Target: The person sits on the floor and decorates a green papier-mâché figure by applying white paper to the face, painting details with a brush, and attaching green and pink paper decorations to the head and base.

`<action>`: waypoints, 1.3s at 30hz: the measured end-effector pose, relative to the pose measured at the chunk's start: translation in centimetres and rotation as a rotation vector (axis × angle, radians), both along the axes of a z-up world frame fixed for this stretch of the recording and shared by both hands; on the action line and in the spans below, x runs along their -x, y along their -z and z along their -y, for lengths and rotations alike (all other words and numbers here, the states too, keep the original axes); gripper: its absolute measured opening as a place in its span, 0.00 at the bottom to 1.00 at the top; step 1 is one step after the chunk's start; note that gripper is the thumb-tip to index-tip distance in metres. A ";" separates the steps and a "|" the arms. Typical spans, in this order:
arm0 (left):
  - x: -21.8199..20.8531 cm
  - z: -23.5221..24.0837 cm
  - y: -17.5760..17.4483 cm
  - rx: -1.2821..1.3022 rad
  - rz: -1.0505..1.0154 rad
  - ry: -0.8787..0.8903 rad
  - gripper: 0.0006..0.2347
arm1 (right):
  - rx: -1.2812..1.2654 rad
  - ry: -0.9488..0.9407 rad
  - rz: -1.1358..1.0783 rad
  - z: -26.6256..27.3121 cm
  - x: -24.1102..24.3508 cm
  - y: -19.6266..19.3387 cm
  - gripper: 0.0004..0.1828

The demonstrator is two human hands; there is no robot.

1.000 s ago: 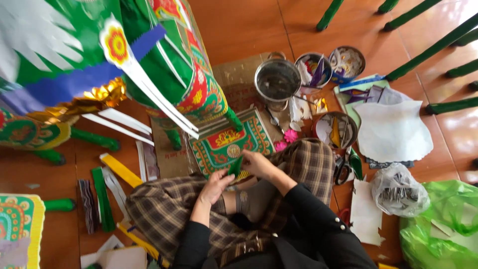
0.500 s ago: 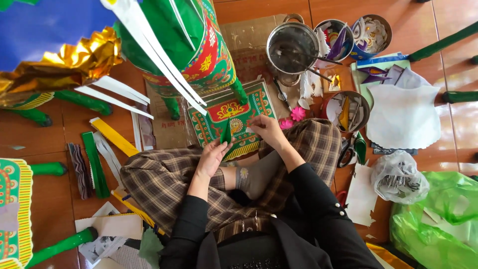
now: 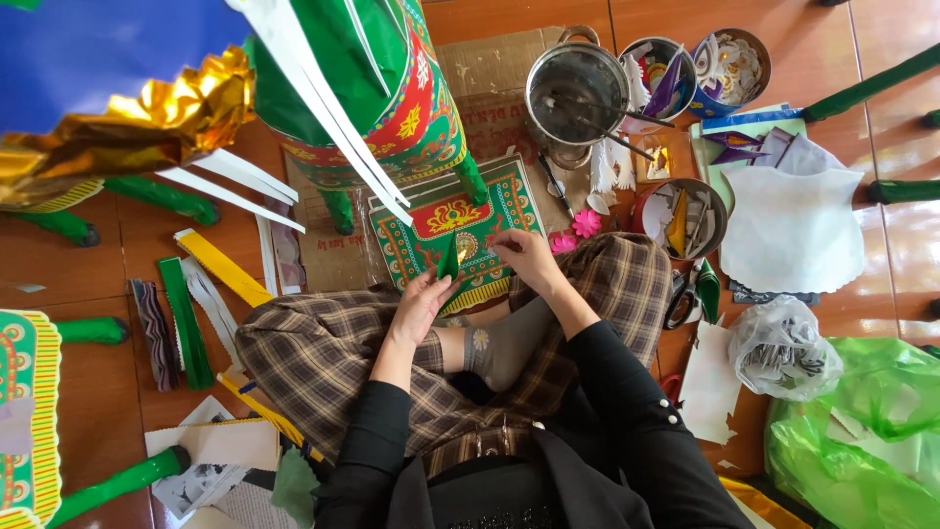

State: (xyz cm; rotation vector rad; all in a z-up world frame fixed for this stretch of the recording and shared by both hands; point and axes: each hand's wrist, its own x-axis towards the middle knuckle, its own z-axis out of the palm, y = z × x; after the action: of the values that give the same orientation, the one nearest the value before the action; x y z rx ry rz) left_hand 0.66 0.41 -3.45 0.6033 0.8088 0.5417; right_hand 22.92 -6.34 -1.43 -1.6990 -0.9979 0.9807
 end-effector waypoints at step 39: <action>0.7 0.2 0.2 0.024 0.296 -0.042 0.13 | 0.203 -0.003 0.466 0.2 -0.4 3.5 0.13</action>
State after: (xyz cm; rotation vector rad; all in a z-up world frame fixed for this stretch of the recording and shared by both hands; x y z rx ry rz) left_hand -0.01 0.23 -3.61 0.4713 0.5479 0.6413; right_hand 23.31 -6.53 -4.92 -2.1560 -1.2272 0.7172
